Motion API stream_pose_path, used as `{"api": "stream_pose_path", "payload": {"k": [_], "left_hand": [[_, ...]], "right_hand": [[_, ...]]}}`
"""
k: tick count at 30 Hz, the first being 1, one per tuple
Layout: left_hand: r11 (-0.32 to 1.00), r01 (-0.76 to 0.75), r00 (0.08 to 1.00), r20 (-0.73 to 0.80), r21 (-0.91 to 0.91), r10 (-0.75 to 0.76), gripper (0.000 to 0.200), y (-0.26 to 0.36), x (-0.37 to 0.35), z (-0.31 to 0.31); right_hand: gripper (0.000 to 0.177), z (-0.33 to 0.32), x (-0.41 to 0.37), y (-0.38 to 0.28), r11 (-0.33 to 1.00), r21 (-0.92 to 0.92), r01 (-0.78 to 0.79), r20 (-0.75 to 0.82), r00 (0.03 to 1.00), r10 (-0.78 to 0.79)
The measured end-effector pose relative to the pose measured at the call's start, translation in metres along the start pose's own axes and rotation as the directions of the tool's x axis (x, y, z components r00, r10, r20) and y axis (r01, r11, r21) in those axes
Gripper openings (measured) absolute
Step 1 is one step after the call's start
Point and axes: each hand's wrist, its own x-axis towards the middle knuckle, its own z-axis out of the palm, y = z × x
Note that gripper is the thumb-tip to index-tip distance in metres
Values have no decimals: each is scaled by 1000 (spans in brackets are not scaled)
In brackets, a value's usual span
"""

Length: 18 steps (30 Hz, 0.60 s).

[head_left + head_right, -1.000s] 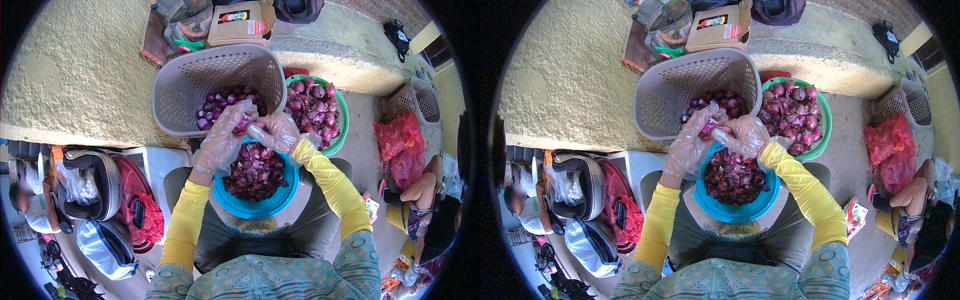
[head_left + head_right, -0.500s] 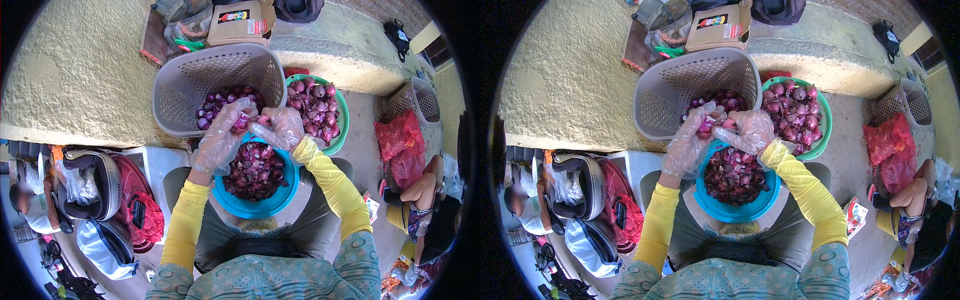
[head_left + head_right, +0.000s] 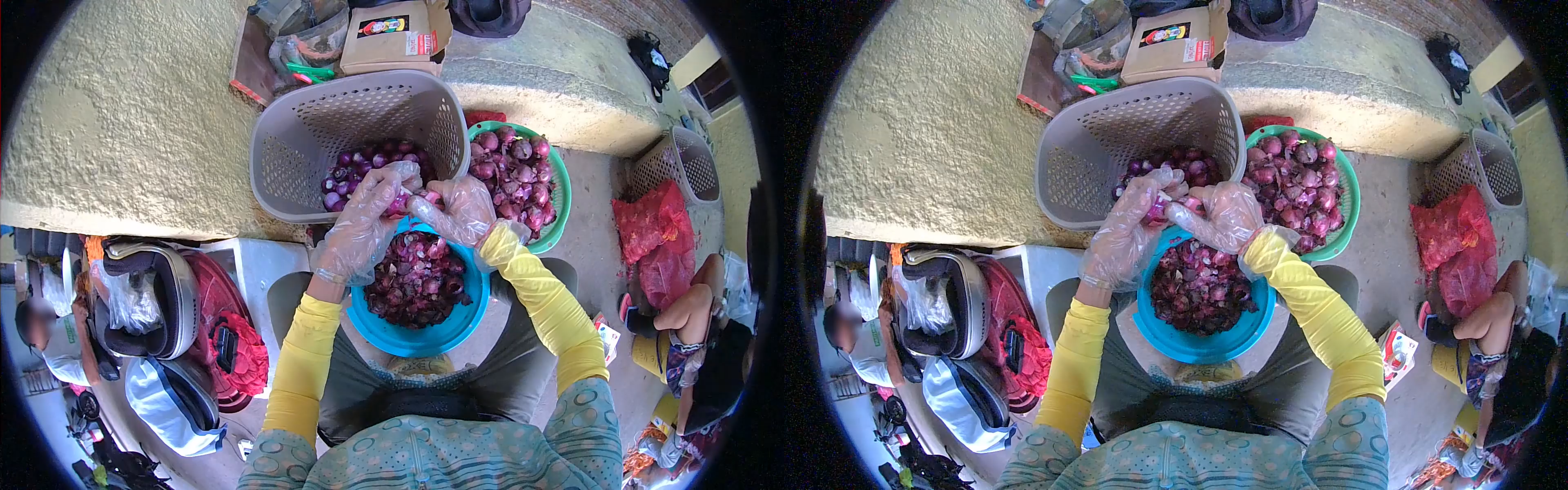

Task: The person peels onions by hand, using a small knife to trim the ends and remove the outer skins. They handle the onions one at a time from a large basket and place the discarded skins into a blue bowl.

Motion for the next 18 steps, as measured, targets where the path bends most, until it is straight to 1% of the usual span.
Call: {"api": "stream_pose_path", "payload": {"k": [4, 6, 7, 10, 13, 15, 16, 17, 18], "left_hand": [[999, -8, 1000, -9, 53, 8, 43, 0, 0, 1], [999, -11, 1000, -15, 49, 12, 43, 1, -1, 3], [999, -15, 1000, -22, 44, 16, 42, 1, -1, 4], [1000, -14, 1000, -13, 1, 14, 43, -3, 0, -1], [1000, 0, 1000, -20, -23, -1, 45, -4, 2, -4], [1000, 1, 1000, -16, -13, -1, 41, -2, 2, -5], [1000, 2, 1000, -13, -3, -2, 37, -2, 2, -5], [1000, 1, 1000, -13, -3, -2, 37, -2, 2, -5], [999, 4, 1000, -22, -45, -5, 37, -3, 3, -4]], "right_hand": [[47, 3, -1, 3, 998, 48, -27, 37, 999, 25], [48, 5, -1, 5, 997, 54, 62, -19, 998, -61], [48, 5, -1, 5, 997, 54, 62, -19, 998, -61], [47, 3, -1, 4, 998, 35, 45, 9, 999, -45], [46, 3, -2, 2, 997, 76, 31, 45, 998, -34], [45, 2, -3, -3, 988, 151, -27, 78, 997, 15], [45, 2, -3, -2, 988, 151, -28, 78, 997, 16], [45, 2, -3, -2, 996, 90, 3, 80, 997, -10], [45, 2, -3, -2, 999, 28, 35, 84, 996, -37]]}}
